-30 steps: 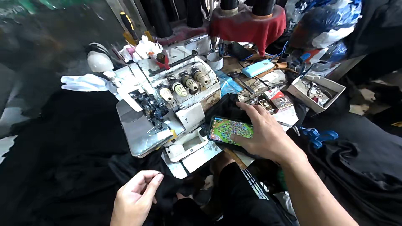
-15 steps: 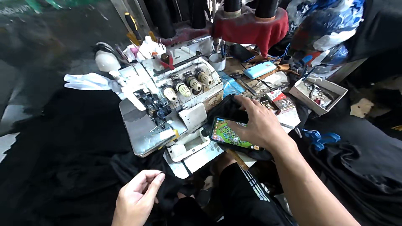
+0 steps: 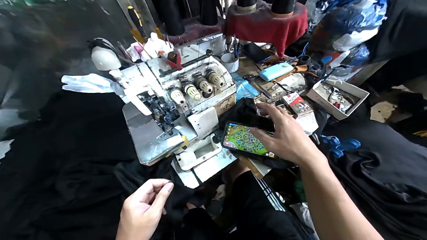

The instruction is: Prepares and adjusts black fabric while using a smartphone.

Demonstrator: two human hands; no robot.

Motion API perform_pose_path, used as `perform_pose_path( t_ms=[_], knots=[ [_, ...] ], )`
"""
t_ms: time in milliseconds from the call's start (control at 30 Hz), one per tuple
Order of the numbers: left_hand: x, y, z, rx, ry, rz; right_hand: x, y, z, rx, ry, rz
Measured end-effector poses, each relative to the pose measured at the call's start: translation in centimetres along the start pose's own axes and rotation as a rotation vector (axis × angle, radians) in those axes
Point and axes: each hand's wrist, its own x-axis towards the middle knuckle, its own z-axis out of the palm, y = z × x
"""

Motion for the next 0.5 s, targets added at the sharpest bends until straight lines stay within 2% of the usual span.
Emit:
perform_pose_path(
  t_ms=[500],
  knots=[
    [0.0, 0.0, 0.2, 0.000, 0.013, 0.001, -1.7, 0.2, 0.9, -0.089, -0.043, 0.000]
  ],
)
